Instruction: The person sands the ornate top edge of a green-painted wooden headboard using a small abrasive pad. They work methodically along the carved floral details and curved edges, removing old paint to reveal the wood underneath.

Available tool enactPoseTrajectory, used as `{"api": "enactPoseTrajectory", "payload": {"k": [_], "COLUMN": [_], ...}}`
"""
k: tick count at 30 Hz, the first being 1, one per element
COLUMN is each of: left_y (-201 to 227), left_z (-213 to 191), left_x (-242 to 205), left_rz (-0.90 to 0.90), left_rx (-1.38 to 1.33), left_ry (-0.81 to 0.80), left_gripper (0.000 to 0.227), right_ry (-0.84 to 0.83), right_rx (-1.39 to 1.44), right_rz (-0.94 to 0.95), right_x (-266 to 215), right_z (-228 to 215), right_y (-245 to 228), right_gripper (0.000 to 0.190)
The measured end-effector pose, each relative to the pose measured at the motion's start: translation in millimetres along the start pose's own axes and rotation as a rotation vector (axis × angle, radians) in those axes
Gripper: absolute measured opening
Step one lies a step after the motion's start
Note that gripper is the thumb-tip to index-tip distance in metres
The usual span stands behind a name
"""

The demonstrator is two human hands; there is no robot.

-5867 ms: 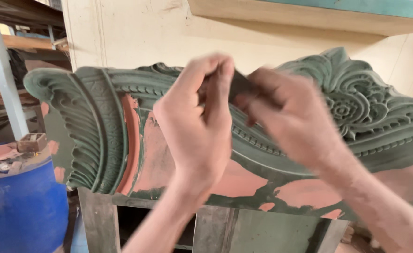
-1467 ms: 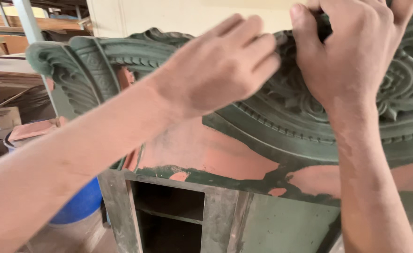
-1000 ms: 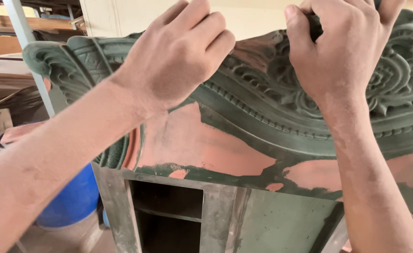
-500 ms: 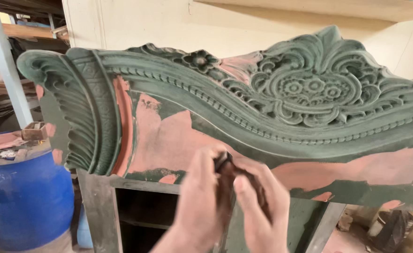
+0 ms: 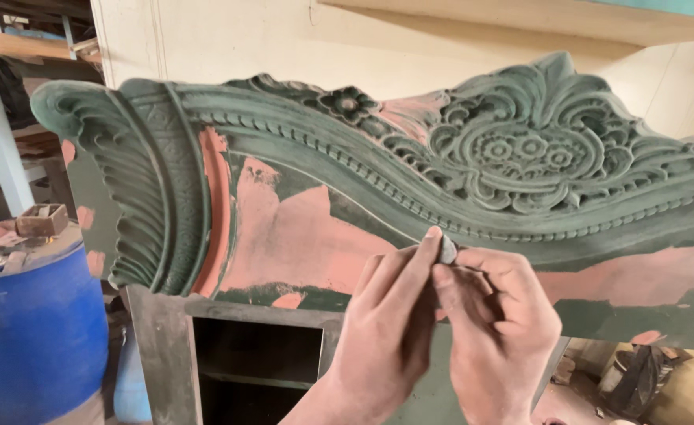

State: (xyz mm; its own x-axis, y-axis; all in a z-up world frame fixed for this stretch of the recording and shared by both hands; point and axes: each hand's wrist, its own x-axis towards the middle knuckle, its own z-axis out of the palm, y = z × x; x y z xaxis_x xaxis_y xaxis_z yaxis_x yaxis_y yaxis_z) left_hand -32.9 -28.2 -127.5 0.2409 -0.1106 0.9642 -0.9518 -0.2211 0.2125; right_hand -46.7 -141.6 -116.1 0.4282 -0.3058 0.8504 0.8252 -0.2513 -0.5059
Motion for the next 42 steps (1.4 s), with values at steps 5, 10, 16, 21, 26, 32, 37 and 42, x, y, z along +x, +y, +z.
{"api": "enactPoseTrajectory", "payload": {"k": [5,10,16,21,26,32,37,42], "left_y": [-4.1,-52.5,-92.5,-104.0,-107.4,-110.4,-112.7,-112.0], "left_z": [-37.5,-96.1,-114.2,-115.1,-117.0,-121.2,-121.5,-124.9], "left_x": [38.4,126.4,151.2,145.6,144.8,142.4,141.9,142.1], "left_rz": [0.225,0.372,0.236,0.288,0.316,0.322,0.310,0.320], "left_rx": [0.381,0.813,0.905,0.956,0.931,0.911,0.899,0.883], "left_ry": [-0.060,0.324,0.250,0.269,0.284,0.275,0.259,0.240], "left_gripper": [0.065,0.012,0.034,0.033,0.034,0.029,0.030,0.031], "right_ry": [0.054,-0.021,-0.051,-0.051,-0.053,-0.021,-0.028,-0.011], "right_rx": [-0.350,-0.577,-0.594,-0.658,-0.695,-0.727,-0.776,-0.866], "right_rz": [-0.405,-0.815,-0.994,-1.086,-1.095,-1.133,-1.166,-1.158], "right_x": [37.3,86.8,101.2,106.7,107.6,104.3,110.1,108.9], "right_z": [2.9,22.4,48.9,56.2,63.6,83.5,97.6,93.5], "right_y": [-3.2,20.2,37.3,41.8,29.4,15.9,12.9,10.4], "right_gripper": [0.014,0.020,0.023,0.024,0.023,0.025,0.024,0.020]}}
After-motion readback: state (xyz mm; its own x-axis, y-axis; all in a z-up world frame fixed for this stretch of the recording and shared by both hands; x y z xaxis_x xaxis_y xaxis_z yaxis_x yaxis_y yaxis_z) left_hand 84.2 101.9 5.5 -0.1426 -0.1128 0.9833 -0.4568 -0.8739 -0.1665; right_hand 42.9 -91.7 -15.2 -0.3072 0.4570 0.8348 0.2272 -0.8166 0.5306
